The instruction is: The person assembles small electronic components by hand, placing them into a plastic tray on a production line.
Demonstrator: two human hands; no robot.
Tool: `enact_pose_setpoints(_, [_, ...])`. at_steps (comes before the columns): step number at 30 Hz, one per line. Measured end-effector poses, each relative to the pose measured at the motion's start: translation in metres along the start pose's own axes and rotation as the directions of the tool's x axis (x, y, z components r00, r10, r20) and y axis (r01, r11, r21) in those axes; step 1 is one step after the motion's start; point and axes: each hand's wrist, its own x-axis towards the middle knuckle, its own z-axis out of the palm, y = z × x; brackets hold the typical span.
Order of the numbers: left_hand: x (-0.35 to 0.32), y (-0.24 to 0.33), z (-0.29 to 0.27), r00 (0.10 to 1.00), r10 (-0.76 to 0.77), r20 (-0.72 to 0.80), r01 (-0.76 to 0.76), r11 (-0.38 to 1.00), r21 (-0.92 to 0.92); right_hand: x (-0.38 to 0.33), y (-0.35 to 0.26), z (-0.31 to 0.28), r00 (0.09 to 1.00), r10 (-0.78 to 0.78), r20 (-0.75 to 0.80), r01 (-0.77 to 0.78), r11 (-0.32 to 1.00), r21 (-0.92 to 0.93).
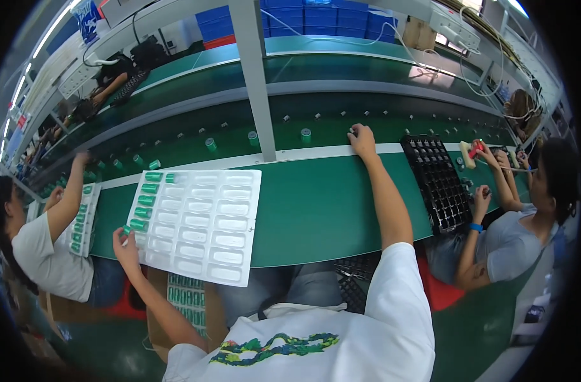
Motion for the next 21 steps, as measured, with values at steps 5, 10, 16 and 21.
enact_pose_setpoints(5, [-0.047,0.092,0.020,0.887,0.010,0.462,0.418,0.410,-0.811,-0.010,0.008,-0.028,0.989,0.042,0.142,-0.092,0.927,0.364])
enact_pose_setpoints(10, [-0.090,0.134,0.010,0.702,0.228,0.675,0.644,0.202,-0.738,-0.083,-0.112,-0.067,0.872,0.065,0.485,-0.489,0.132,0.862])
enact_pose_setpoints(16, [-0.131,0.181,0.020,0.656,0.215,0.724,0.692,0.214,-0.690,-0.178,-0.233,-0.119,0.686,-0.287,0.669,-0.727,-0.221,0.651])
enact_pose_setpoints(21, [-0.151,0.190,0.033,0.586,0.331,0.740,0.755,0.108,-0.646,-0.234,-0.277,-0.122,0.686,-0.211,0.696,-0.712,0.000,0.702])
